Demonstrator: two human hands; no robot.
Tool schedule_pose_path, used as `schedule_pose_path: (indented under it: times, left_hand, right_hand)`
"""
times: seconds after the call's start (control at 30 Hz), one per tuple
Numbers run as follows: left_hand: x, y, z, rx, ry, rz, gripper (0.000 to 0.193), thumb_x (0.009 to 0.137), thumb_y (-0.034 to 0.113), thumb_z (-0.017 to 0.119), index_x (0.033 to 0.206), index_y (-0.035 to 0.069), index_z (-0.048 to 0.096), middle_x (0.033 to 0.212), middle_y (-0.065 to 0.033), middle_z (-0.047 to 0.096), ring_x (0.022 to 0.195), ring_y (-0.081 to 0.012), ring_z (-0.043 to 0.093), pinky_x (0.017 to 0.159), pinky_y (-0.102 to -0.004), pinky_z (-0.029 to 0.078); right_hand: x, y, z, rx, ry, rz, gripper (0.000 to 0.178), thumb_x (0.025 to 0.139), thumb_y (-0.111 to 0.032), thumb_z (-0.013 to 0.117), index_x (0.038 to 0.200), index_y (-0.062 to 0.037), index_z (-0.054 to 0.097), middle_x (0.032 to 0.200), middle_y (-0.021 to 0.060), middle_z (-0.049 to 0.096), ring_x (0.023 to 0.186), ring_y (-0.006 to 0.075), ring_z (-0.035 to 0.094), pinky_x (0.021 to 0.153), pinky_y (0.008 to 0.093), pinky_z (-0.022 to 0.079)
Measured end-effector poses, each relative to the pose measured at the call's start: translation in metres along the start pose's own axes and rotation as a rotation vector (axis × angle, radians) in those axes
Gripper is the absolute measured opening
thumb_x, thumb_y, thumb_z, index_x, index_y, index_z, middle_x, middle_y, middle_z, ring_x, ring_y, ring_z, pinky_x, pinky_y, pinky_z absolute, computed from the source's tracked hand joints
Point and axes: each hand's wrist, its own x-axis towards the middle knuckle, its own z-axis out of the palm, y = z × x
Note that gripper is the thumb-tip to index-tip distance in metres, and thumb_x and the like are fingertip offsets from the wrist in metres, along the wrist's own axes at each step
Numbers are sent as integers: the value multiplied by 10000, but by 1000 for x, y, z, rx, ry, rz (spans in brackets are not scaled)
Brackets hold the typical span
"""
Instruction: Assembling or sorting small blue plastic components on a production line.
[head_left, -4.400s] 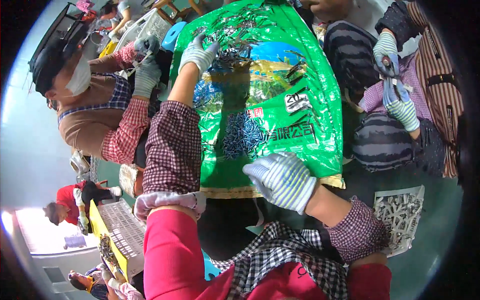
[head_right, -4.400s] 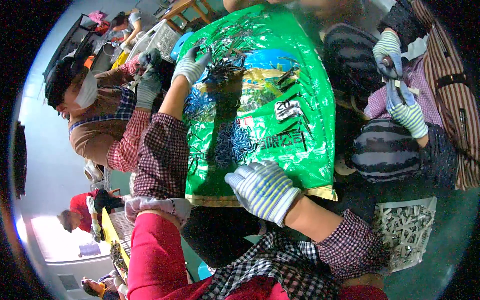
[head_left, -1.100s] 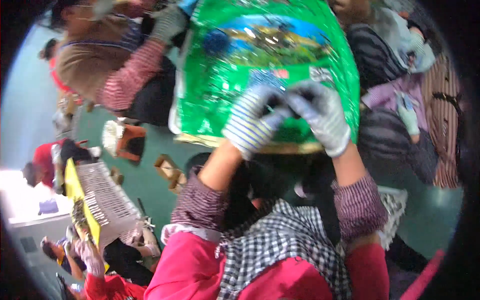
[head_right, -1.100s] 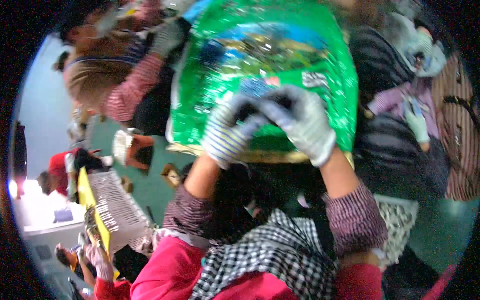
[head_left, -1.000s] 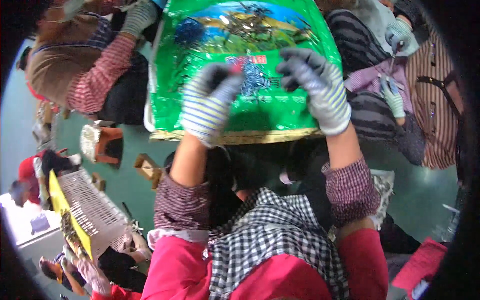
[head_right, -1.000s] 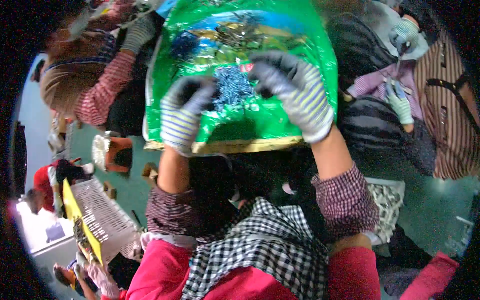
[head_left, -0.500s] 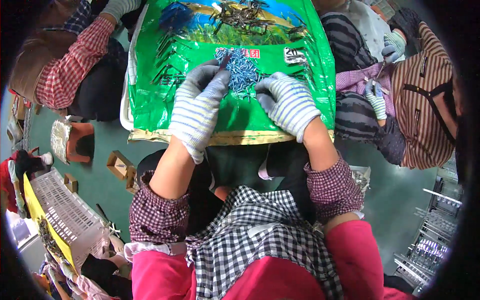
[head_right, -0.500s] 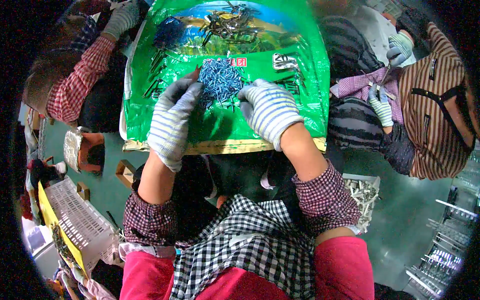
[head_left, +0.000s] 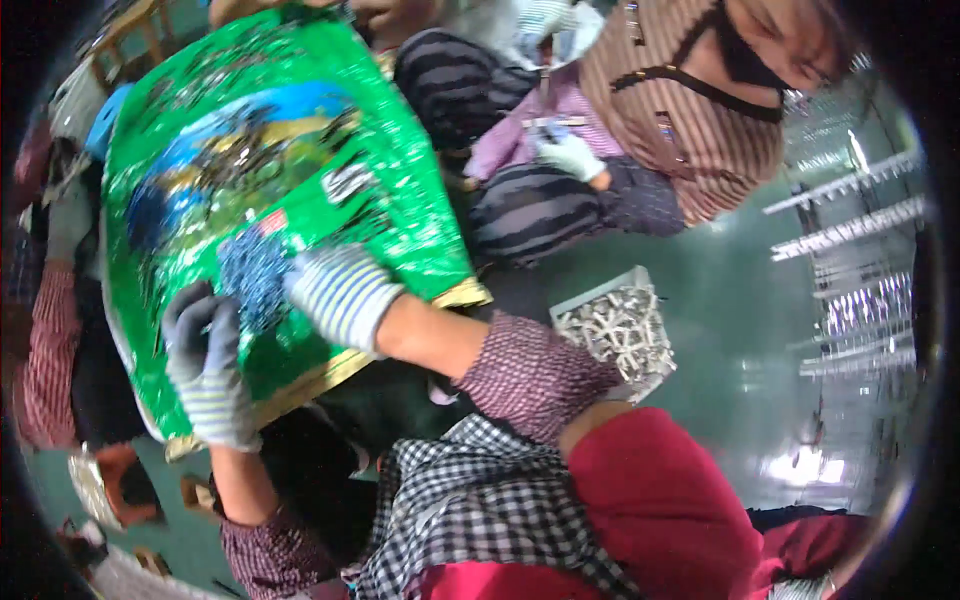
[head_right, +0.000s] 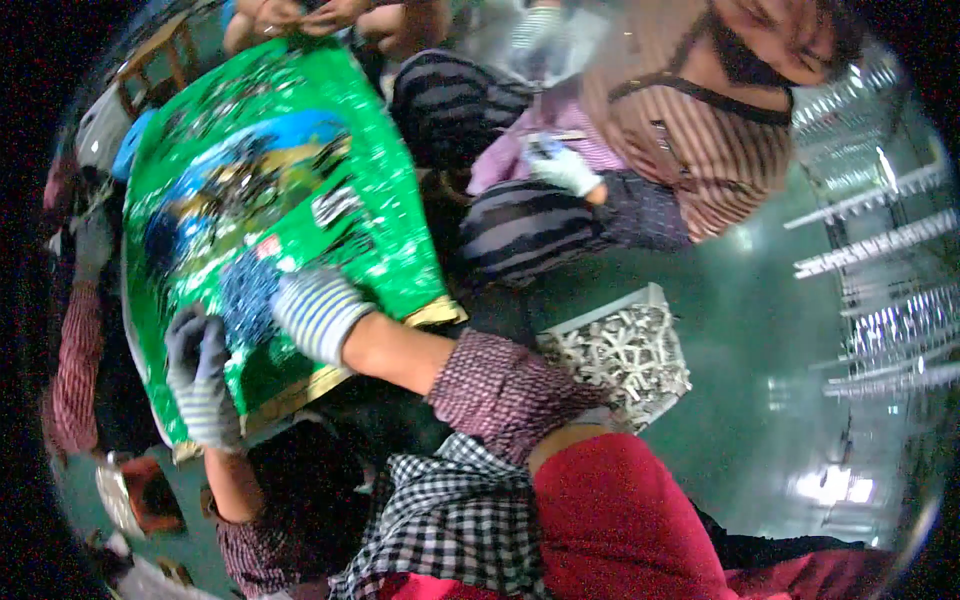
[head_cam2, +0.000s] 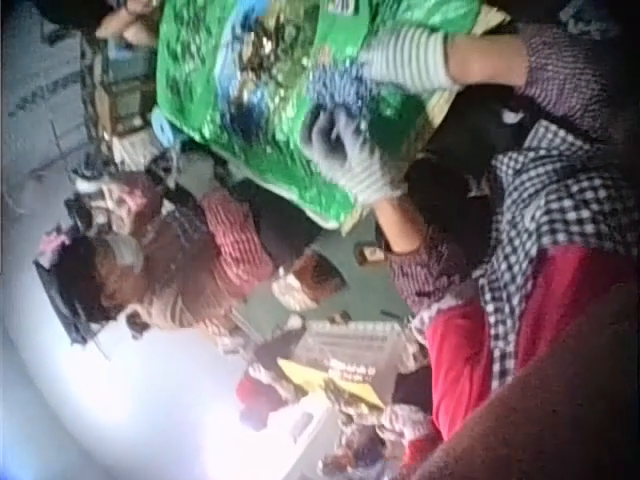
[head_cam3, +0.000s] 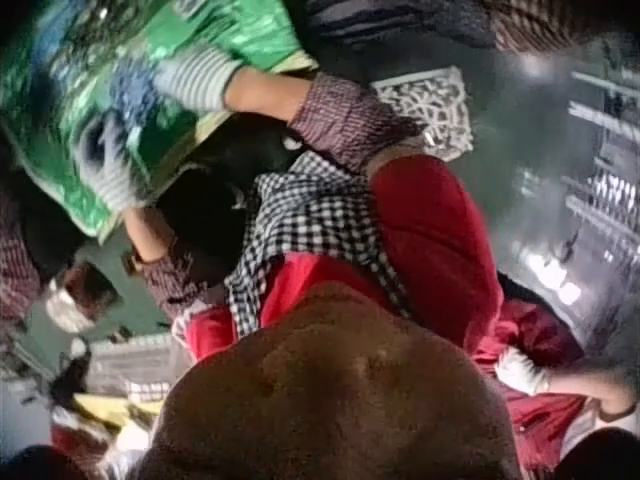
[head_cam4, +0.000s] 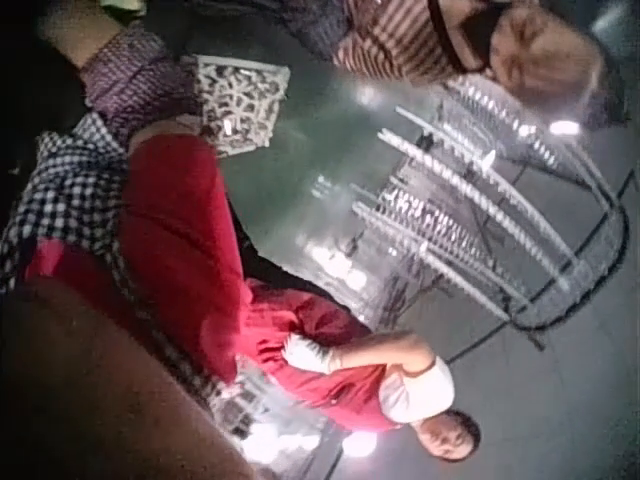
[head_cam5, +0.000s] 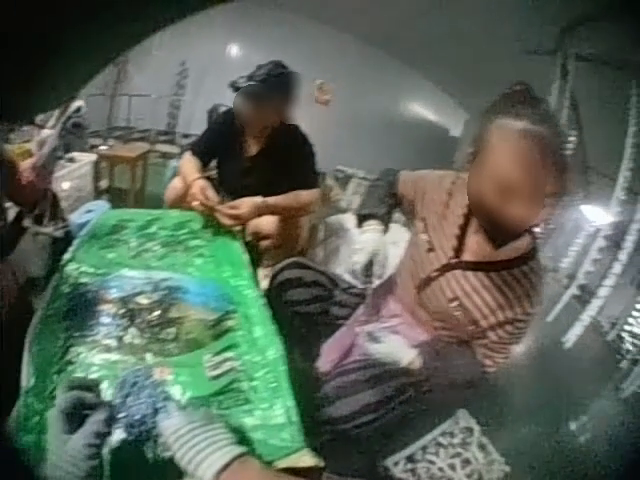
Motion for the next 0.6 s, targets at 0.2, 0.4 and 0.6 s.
schedule_pose_path:
  times: [0.2, 0.4, 0.6]
  left_hand:
    - [-4, 8, 4, -277, -117, -191, 191, 859, 166, 587, 955, 1, 593, 752, -46, 576, 695, -121, 542, 664, -257, 447]
    - [-4, 6, 15, -518, -216, -317, 254, 870, 227, 587, 956, -12, 596, 791, -46, 590, 651, -115, 528, 604, -236, 439]
    - [1, 1, 12, -483, -149, -398, 242, 870, 212, 591, 983, -2, 584, 842, -60, 613, 698, -121, 568, 607, -243, 471]
  right_hand:
    - [0, 18, -15, 1250, 449, 81, 157, 824, -194, 637, 896, -56, 612, 820, 85, 638, 682, 225, 600, 642, 352, 493]
    - [-13, 1, -21, 1486, 217, 175, 218, 884, -194, 574, 993, -7, 597, 843, 42, 629, 704, 102, 604, 593, 200, 477]
    - [-7, 1, -20, 1317, 385, 142, 148, 859, -123, 603, 951, -7, 616, 835, 36, 635, 716, 77, 562, 637, 224, 466]
